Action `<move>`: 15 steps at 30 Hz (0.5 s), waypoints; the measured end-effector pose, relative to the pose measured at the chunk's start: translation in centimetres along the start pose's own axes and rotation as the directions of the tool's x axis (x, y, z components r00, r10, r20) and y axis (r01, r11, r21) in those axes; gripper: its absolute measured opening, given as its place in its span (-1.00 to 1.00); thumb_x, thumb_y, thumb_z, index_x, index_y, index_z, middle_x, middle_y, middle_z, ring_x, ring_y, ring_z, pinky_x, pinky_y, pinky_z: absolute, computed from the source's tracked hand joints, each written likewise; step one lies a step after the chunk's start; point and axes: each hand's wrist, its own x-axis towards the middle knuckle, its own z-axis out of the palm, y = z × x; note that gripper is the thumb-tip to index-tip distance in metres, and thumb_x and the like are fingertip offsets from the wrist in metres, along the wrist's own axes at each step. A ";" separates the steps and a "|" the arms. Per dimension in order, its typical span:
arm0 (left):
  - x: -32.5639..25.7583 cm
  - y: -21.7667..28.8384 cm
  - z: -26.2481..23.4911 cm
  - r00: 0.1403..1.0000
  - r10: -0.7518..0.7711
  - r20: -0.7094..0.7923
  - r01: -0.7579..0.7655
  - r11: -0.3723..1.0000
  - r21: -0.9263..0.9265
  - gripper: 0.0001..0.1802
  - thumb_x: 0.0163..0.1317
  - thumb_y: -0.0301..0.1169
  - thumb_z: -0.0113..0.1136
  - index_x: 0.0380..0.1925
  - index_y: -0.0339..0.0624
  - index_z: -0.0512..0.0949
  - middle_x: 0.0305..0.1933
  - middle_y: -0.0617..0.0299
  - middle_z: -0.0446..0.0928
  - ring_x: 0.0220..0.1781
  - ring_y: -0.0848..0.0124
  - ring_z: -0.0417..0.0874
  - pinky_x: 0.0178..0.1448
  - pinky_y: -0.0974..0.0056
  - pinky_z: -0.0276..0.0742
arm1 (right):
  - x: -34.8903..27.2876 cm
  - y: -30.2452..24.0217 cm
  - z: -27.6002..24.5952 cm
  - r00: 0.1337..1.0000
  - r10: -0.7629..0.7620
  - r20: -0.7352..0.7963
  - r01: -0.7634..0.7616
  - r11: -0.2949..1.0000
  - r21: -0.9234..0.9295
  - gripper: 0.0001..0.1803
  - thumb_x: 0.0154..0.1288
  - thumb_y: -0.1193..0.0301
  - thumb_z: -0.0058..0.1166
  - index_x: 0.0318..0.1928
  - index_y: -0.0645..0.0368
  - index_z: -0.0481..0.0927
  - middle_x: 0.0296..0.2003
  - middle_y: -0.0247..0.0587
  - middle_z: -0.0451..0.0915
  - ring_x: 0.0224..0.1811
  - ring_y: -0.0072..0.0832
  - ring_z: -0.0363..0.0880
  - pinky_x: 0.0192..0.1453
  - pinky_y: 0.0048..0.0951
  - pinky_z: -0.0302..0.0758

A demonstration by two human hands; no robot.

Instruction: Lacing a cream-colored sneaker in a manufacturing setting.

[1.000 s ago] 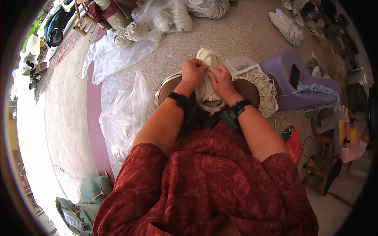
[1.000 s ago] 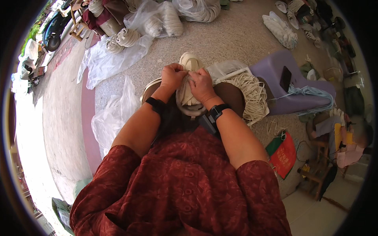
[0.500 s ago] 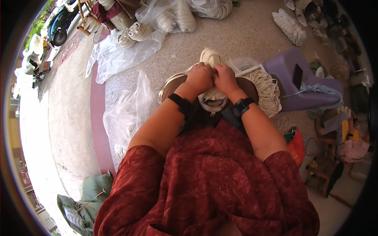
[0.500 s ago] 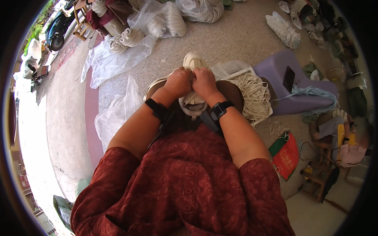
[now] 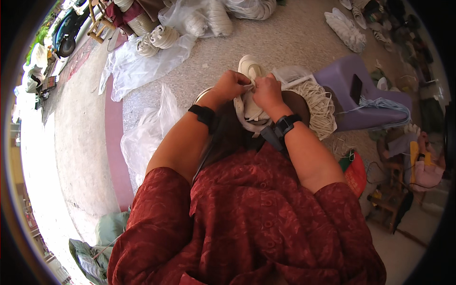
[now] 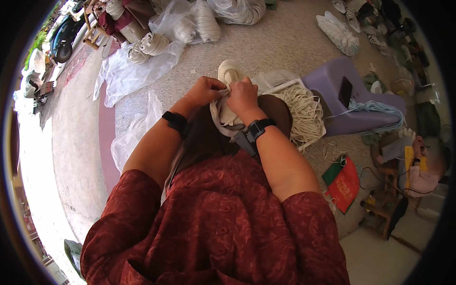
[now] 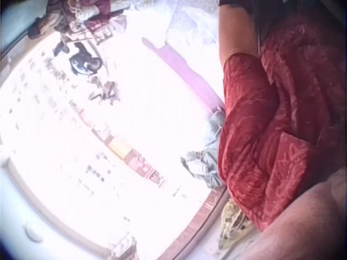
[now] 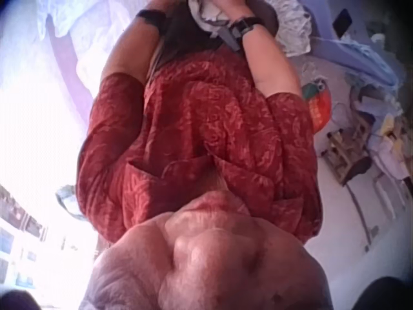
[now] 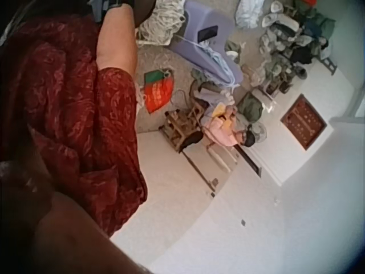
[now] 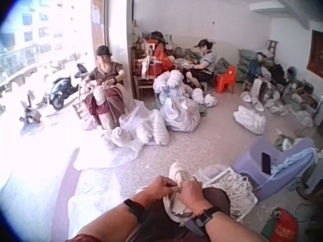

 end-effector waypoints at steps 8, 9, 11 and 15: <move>-0.7 -2.4 2.1 0.972 0.038 -0.231 -0.084 0.977 -0.193 -0.87 -0.07 -0.54 0.22 -0.44 -0.30 0.63 -0.49 0.23 0.59 -0.44 0.56 0.54 -0.31 0.40 0.49 | -0.6 -0.1 -0.5 0.982 -0.166 -0.087 0.164 0.986 -0.025 -0.95 -0.09 0.48 0.09 -0.51 0.15 0.56 -0.48 -0.15 0.52 -0.22 -0.24 0.44 -0.21 -0.18 0.31; -0.4 -2.2 2.1 0.967 0.044 -0.250 -0.081 0.987 -0.138 -0.87 -0.10 -0.52 0.23 -0.48 -0.27 0.64 -0.54 0.18 0.60 -0.48 0.52 0.56 -0.33 0.36 0.50 | -0.7 -0.1 -0.6 0.959 -0.253 -0.130 0.243 0.966 -0.091 -0.96 -0.07 0.47 0.08 -0.52 0.15 0.55 -0.51 -0.15 0.51 -0.24 -0.25 0.45 -0.22 -0.20 0.31; -0.2 -1.7 1.9 0.971 0.018 -0.239 -0.045 0.993 -0.107 -0.88 -0.11 -0.52 0.23 -0.49 -0.27 0.63 -0.55 0.16 0.60 -0.49 0.49 0.58 -0.34 0.36 0.50 | -0.8 -0.1 -0.7 0.941 -0.297 -0.162 0.278 0.952 -0.127 -0.96 -0.06 0.47 0.06 -0.53 0.16 0.54 -0.53 -0.15 0.49 -0.27 -0.26 0.45 -0.23 -0.22 0.31; -0.1 -1.1 1.5 0.969 0.024 -0.247 -0.021 1.000 0.012 -0.87 -0.14 -0.51 0.22 -0.50 -0.27 0.63 -0.56 0.12 0.59 -0.51 0.40 0.61 -0.38 0.32 0.51 | -0.8 -0.4 -0.5 0.919 -0.343 -0.195 0.307 0.932 -0.192 -0.95 -0.03 0.50 0.00 -0.52 0.19 0.53 -0.54 -0.12 0.48 -0.36 -0.25 0.46 -0.26 -0.27 0.35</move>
